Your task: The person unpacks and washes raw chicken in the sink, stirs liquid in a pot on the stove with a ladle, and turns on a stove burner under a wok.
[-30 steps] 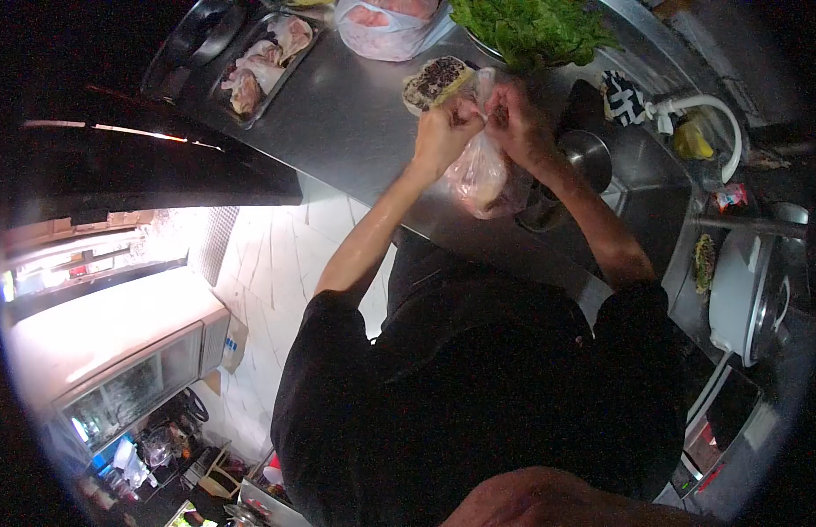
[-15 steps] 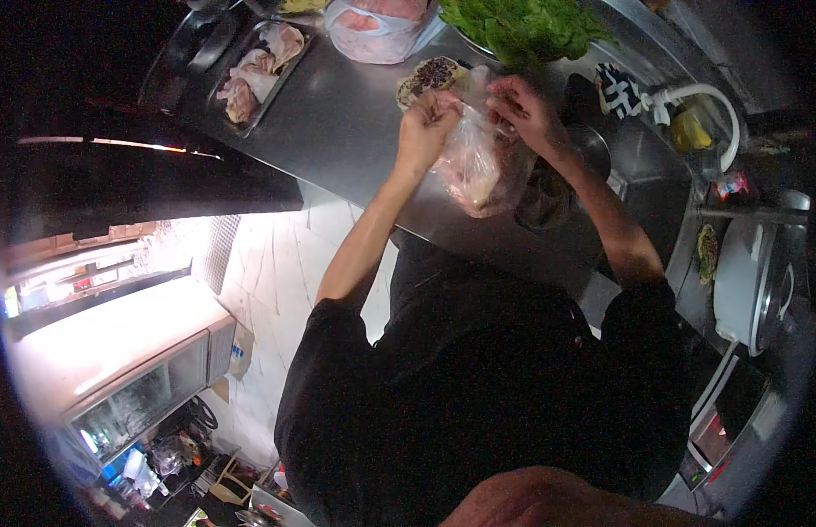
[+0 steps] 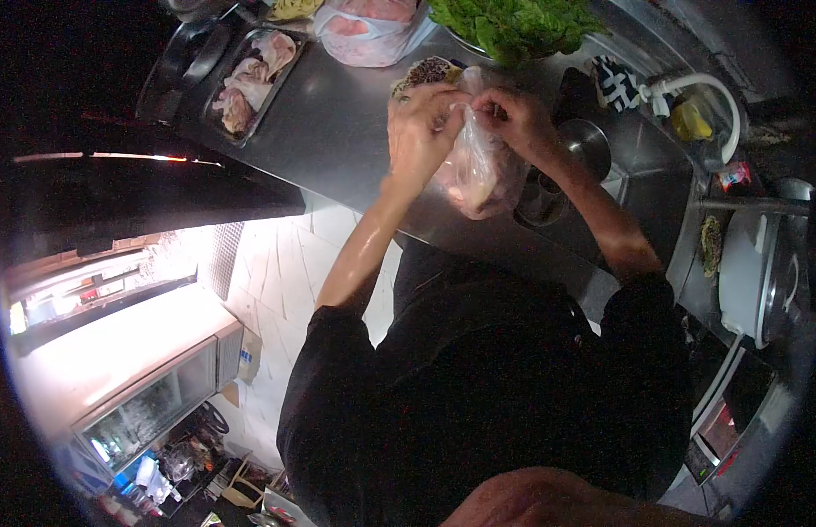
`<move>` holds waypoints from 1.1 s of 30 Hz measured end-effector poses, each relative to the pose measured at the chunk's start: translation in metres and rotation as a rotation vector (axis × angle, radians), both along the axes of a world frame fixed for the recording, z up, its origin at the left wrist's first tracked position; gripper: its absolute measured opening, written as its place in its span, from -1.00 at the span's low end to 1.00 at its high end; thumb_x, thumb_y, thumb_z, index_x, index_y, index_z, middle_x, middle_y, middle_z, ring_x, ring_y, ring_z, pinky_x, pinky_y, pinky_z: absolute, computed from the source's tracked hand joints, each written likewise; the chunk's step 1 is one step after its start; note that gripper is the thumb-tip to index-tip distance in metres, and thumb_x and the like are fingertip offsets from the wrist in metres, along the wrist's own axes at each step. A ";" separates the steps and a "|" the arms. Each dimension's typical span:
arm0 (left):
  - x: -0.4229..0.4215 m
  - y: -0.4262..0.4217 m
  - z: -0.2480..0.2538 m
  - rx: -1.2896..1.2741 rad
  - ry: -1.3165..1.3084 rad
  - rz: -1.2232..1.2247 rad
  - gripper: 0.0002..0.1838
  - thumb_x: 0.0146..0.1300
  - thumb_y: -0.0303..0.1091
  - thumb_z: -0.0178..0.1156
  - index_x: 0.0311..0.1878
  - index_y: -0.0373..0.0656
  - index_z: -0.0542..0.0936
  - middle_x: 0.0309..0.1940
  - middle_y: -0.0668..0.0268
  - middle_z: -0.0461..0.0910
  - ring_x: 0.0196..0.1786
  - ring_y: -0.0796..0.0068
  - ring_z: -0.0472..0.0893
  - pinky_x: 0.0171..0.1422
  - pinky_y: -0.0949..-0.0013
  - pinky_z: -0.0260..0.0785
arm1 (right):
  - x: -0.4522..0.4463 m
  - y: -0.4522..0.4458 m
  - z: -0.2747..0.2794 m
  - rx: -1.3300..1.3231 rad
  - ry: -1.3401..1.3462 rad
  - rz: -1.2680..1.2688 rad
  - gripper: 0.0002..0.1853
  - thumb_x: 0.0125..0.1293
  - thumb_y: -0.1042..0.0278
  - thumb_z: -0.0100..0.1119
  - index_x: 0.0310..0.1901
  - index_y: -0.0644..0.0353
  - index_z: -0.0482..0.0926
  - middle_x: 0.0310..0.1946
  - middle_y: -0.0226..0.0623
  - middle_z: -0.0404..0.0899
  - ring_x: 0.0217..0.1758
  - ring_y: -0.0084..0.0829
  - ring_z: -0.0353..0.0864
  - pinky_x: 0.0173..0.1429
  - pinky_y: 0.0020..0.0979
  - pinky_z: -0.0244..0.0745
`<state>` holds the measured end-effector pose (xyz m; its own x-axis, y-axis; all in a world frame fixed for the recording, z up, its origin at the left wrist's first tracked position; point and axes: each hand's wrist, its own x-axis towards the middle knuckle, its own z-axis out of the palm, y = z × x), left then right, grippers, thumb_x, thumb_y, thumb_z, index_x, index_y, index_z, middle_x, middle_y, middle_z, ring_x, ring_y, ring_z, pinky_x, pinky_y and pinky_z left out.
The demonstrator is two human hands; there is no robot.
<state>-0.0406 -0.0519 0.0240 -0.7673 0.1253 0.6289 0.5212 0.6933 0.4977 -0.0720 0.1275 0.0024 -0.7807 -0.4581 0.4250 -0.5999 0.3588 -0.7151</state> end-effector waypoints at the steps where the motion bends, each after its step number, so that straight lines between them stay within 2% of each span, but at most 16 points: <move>1: 0.002 -0.002 0.009 -0.116 -0.013 0.000 -0.91 0.04 -0.31 0.25 -0.38 -0.06 0.64 -0.34 0.32 0.61 -0.33 0.32 0.54 -0.08 0.24 0.23 | 0.000 0.000 0.000 0.020 0.013 -0.005 -0.86 0.16 0.40 0.20 -0.26 0.22 0.53 -0.42 -0.32 0.55 -0.41 -0.47 0.54 -0.28 -0.48 0.43; 5: -0.001 -0.008 0.014 -0.467 0.072 0.040 -0.83 0.04 -0.12 0.25 -0.44 0.02 0.65 -0.43 0.38 0.62 -0.39 0.37 0.52 -0.14 0.24 0.13 | -0.003 -0.001 -0.003 0.075 0.103 -0.029 -0.87 0.16 0.39 0.20 -0.28 0.21 0.53 -0.44 -0.24 0.55 -0.41 -0.33 0.58 -0.30 -0.40 0.46; 8: -0.007 -0.007 0.010 -0.519 0.151 0.015 -0.83 0.05 -0.11 0.23 -0.47 0.03 0.64 -0.51 0.37 0.60 -0.44 0.35 0.51 -0.14 0.19 0.14 | -0.004 0.000 -0.003 0.137 0.162 -0.040 -0.85 0.14 0.35 0.22 -0.29 0.19 0.53 -0.47 -0.24 0.55 -0.41 -0.28 0.59 -0.30 -0.36 0.47; 11: -0.003 -0.001 0.013 -0.704 0.113 0.075 -0.82 -0.01 -0.21 0.25 -0.34 -0.05 0.64 -0.41 0.42 0.61 -0.35 0.41 0.55 -0.06 0.12 0.15 | -0.007 0.002 -0.006 0.177 0.132 -0.007 -0.83 0.11 0.32 0.24 -0.30 0.17 0.54 -0.49 -0.25 0.55 -0.42 -0.26 0.59 -0.30 -0.33 0.48; 14: -0.004 0.001 0.007 -0.554 0.095 0.047 -0.80 -0.05 -0.24 0.26 -0.32 -0.06 0.62 -0.33 0.40 0.62 -0.34 0.39 0.59 -0.01 0.13 0.18 | -0.006 -0.001 -0.008 0.177 0.196 -0.056 -0.82 0.07 0.32 0.26 -0.30 0.17 0.55 -0.51 -0.24 0.54 -0.43 -0.24 0.59 -0.30 -0.31 0.48; 15: -0.006 0.000 0.000 -0.475 0.023 0.030 -0.80 -0.02 -0.20 0.25 -0.34 -0.07 0.62 -0.39 0.34 0.61 -0.39 0.33 0.57 -0.05 0.13 0.18 | -0.006 -0.003 -0.008 0.173 0.241 -0.091 -0.82 0.06 0.32 0.26 -0.30 0.17 0.55 -0.51 -0.24 0.53 -0.43 -0.23 0.58 -0.30 -0.31 0.48; 17: -0.012 -0.003 -0.017 -0.314 -0.121 -0.007 -0.77 0.03 -0.13 0.24 -0.37 -0.08 0.62 -0.51 0.24 0.59 -0.48 0.21 0.54 -0.13 0.14 0.20 | -0.003 -0.001 0.001 0.195 0.225 -0.070 -0.82 0.09 0.32 0.25 -0.28 0.17 0.55 -0.52 -0.26 0.53 -0.44 -0.28 0.58 -0.30 -0.33 0.48; 20: -0.010 0.001 -0.024 -0.132 -0.041 -0.026 -0.79 0.03 -0.20 0.25 -0.34 -0.11 0.61 -0.49 0.22 0.59 -0.47 0.18 0.53 -0.15 0.18 0.20 | -0.010 0.004 -0.010 0.137 0.124 -0.009 -0.81 0.14 0.30 0.24 -0.26 0.19 0.56 -0.49 -0.30 0.55 -0.42 -0.42 0.57 -0.29 -0.38 0.47; 23: 0.001 -0.002 -0.011 -0.295 0.076 -0.061 -0.82 0.05 -0.31 0.26 -0.29 -0.15 0.61 -0.43 0.22 0.61 -0.40 0.32 0.57 -0.13 0.25 0.29 | -0.016 0.011 -0.017 0.058 -0.095 0.058 -0.80 0.19 0.29 0.22 -0.23 0.20 0.56 -0.43 -0.33 0.57 -0.35 -0.56 0.55 -0.25 -0.45 0.46; 24: 0.000 -0.001 -0.012 -0.139 -0.119 -0.070 -0.82 0.05 -0.34 0.26 -0.27 -0.17 0.61 -0.42 0.23 0.61 -0.39 0.38 0.57 -0.14 0.29 0.32 | -0.016 0.012 -0.018 0.035 -0.184 0.080 -0.80 0.20 0.29 0.21 -0.21 0.21 0.56 -0.41 -0.34 0.58 -0.33 -0.60 0.53 -0.24 -0.47 0.46; 26: -0.002 -0.002 -0.016 0.178 -0.503 -0.083 -0.82 0.06 -0.40 0.26 -0.24 -0.19 0.61 -0.41 0.26 0.62 -0.36 0.51 0.58 -0.16 0.37 0.38 | -0.015 0.011 -0.016 0.034 -0.158 0.074 -0.81 0.22 0.30 0.20 -0.21 0.21 0.56 -0.37 -0.34 0.59 -0.29 -0.61 0.54 -0.21 -0.48 0.46; 29: -0.006 -0.007 -0.020 0.421 -0.572 -0.204 -0.81 0.03 -0.41 0.26 -0.24 -0.19 0.61 -0.47 0.25 0.61 -0.41 0.48 0.59 -0.28 0.41 0.43 | -0.017 0.009 -0.018 0.041 -0.053 0.040 -0.83 0.23 0.33 0.18 -0.21 0.21 0.56 -0.34 -0.36 0.61 -0.27 -0.62 0.55 -0.19 -0.49 0.47; 33: -0.002 -0.009 -0.010 0.311 -0.547 -0.115 -0.83 0.04 -0.42 0.26 -0.26 -0.22 0.61 -0.50 0.23 0.61 -0.40 0.59 0.58 -0.26 0.42 0.42 | -0.010 0.001 -0.007 0.004 -0.026 -0.018 -0.86 0.21 0.35 0.20 -0.24 0.19 0.56 -0.32 -0.38 0.62 -0.27 -0.58 0.58 -0.23 -0.49 0.48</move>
<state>-0.0428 -0.0608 0.0140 -0.9802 0.1006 0.1706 0.1974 0.4282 0.8818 -0.0823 0.1288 -0.0044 -0.7997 -0.4457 0.4023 -0.5744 0.3726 -0.7289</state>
